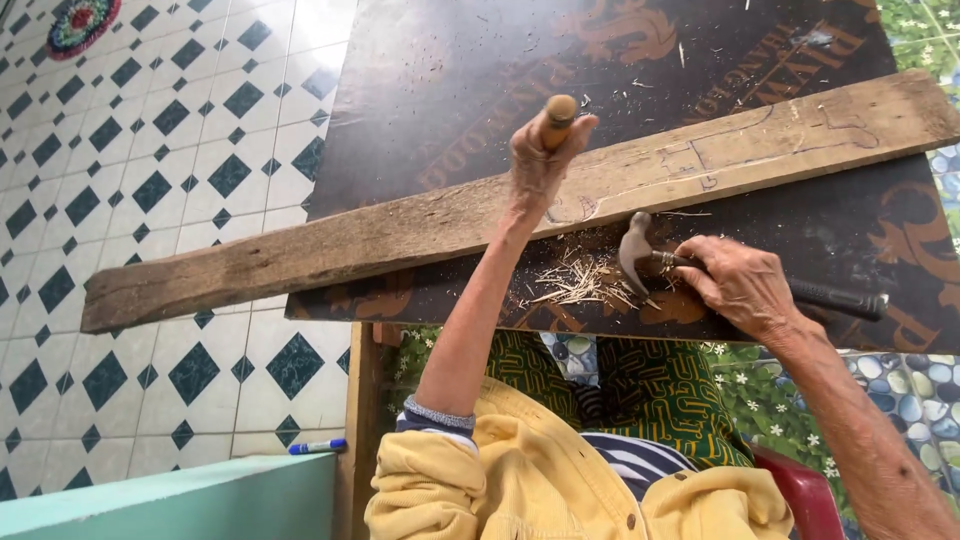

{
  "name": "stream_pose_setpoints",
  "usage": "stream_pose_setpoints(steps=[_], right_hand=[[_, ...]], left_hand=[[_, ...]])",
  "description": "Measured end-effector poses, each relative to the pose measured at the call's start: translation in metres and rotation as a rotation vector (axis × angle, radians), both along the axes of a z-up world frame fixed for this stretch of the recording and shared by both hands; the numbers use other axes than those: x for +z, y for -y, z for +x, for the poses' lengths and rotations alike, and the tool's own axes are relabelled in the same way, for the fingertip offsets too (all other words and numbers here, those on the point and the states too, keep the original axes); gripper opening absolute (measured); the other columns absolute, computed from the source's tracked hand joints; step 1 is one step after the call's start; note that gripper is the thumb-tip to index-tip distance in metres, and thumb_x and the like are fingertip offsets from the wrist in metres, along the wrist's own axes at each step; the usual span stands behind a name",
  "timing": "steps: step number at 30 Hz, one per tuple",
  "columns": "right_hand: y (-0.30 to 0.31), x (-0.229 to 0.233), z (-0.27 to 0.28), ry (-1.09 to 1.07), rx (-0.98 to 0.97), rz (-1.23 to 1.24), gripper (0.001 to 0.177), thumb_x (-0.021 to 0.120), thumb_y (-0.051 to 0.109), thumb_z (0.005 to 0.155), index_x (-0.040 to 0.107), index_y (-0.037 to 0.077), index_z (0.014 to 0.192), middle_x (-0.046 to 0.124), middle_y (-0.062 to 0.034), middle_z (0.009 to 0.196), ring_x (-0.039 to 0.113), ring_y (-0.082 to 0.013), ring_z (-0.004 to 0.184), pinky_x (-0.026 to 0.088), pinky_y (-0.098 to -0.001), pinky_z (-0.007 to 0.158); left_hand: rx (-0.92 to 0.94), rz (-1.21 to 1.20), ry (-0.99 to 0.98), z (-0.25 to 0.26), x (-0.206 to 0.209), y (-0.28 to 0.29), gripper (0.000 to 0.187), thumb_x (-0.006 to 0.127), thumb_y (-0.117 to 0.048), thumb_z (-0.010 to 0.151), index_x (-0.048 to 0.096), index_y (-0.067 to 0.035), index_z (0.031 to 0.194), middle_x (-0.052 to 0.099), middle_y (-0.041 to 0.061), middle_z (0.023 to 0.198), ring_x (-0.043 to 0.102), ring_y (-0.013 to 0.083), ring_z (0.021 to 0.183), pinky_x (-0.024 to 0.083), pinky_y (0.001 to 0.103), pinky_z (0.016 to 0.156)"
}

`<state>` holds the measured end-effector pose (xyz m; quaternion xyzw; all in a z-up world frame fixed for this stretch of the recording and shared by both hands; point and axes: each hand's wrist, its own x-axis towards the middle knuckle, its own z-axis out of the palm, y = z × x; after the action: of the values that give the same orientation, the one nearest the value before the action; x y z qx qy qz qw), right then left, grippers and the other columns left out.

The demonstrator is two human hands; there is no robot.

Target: Carving a design into a wooden plank using a chisel and a hammer.

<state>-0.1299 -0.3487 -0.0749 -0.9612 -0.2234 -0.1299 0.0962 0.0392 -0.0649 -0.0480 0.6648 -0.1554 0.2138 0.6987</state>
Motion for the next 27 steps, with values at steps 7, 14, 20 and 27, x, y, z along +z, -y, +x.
stream_pose_setpoints(steps=[7,14,20,27], right_hand=[[-0.049,0.145,0.016,0.276,0.127,0.378,0.078,0.032,0.055,0.109,0.042,-0.005,0.158,0.054,-0.0311,0.148,0.063,-0.0383,0.112,0.052,-0.0541,0.092],[-0.068,0.134,0.063,0.077,0.191,-0.415,0.042,0.047,0.029,0.110,0.047,0.014,0.149,0.056,-0.0007,0.070,0.046,-0.0122,0.048,0.044,-0.0298,0.041],[-0.079,0.118,0.081,0.077,0.227,-0.456,0.021,0.044,0.037,0.114,0.055,0.019,0.115,0.055,0.0024,0.070,0.042,-0.0079,0.048,0.038,-0.0241,0.048],[-0.076,0.086,0.133,0.063,0.249,-0.529,0.040,0.053,0.055,0.103,0.064,0.032,0.135,0.069,0.0078,0.065,0.050,-0.0046,0.042,0.044,-0.0185,0.047]], left_hand=[[-0.037,0.623,0.199,-0.058,0.021,0.042,0.020,0.069,-0.027,0.094,0.055,-0.014,0.099,0.073,0.004,0.077,0.070,0.0108,0.057,0.064,0.024,0.048],[-0.016,0.748,0.180,-0.060,-0.004,0.021,0.042,0.081,-0.040,0.079,0.062,-0.009,0.100,0.070,0.012,0.105,0.063,0.0262,0.095,0.055,0.040,0.084],[0.287,0.711,0.036,-0.056,-0.019,-0.083,0.014,0.070,-0.025,0.096,0.069,-0.016,0.106,0.061,0.009,0.115,0.056,0.0240,0.114,0.053,0.036,0.095],[0.509,0.954,-0.108,-0.044,-0.068,-0.160,0.017,0.050,-0.029,0.108,0.063,-0.017,0.106,0.057,0.003,0.105,0.064,0.0257,0.106,0.048,0.043,0.101]])
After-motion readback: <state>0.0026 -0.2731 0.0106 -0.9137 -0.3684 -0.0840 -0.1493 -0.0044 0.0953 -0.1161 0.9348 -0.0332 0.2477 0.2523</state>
